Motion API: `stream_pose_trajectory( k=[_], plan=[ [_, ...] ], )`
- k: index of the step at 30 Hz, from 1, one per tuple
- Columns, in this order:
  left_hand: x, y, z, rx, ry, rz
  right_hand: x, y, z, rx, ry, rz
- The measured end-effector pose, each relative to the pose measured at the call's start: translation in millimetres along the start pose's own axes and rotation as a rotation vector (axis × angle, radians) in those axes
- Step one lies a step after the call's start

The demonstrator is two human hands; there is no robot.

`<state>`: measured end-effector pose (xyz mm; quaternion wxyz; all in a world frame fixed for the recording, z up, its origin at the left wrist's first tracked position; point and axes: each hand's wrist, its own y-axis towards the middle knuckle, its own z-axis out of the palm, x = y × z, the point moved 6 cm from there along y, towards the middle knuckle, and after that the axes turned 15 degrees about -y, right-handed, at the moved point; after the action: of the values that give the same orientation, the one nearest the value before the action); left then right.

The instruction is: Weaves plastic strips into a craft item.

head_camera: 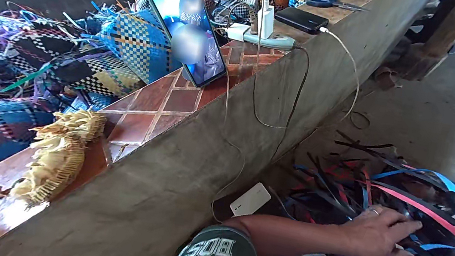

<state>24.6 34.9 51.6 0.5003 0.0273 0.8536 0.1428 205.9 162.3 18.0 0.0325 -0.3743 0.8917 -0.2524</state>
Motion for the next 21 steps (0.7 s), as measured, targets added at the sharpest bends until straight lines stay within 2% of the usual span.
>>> stream_pose_trajectory(
  k=[3, 9, 13, 15, 18, 21],
  plan=[
    [12, 12, 18, 0.134, 0.012, -0.091, 4, -2, 2, -0.012, -0.012, -0.008],
    [20, 24, 22, 0.253, 0.074, -0.042, 17, -10, 2, -0.025, -0.015, -0.005],
    [32, 33, 21, 0.386, 0.047, -0.111, 25, -12, 2, -0.119, 0.029, -0.086],
    [42, 38, 24, 0.420, 0.025, -0.139, 31, -10, 1, -0.107, 0.051, -0.071],
    [57, 40, 36, 0.420, -0.092, -0.084, 11, 0, 19, -0.181, 0.031, -0.132],
    [75, 32, 49, 0.422, -0.219, -0.113, -2, 8, 35, -0.172, 0.002, -0.133]
  ],
)
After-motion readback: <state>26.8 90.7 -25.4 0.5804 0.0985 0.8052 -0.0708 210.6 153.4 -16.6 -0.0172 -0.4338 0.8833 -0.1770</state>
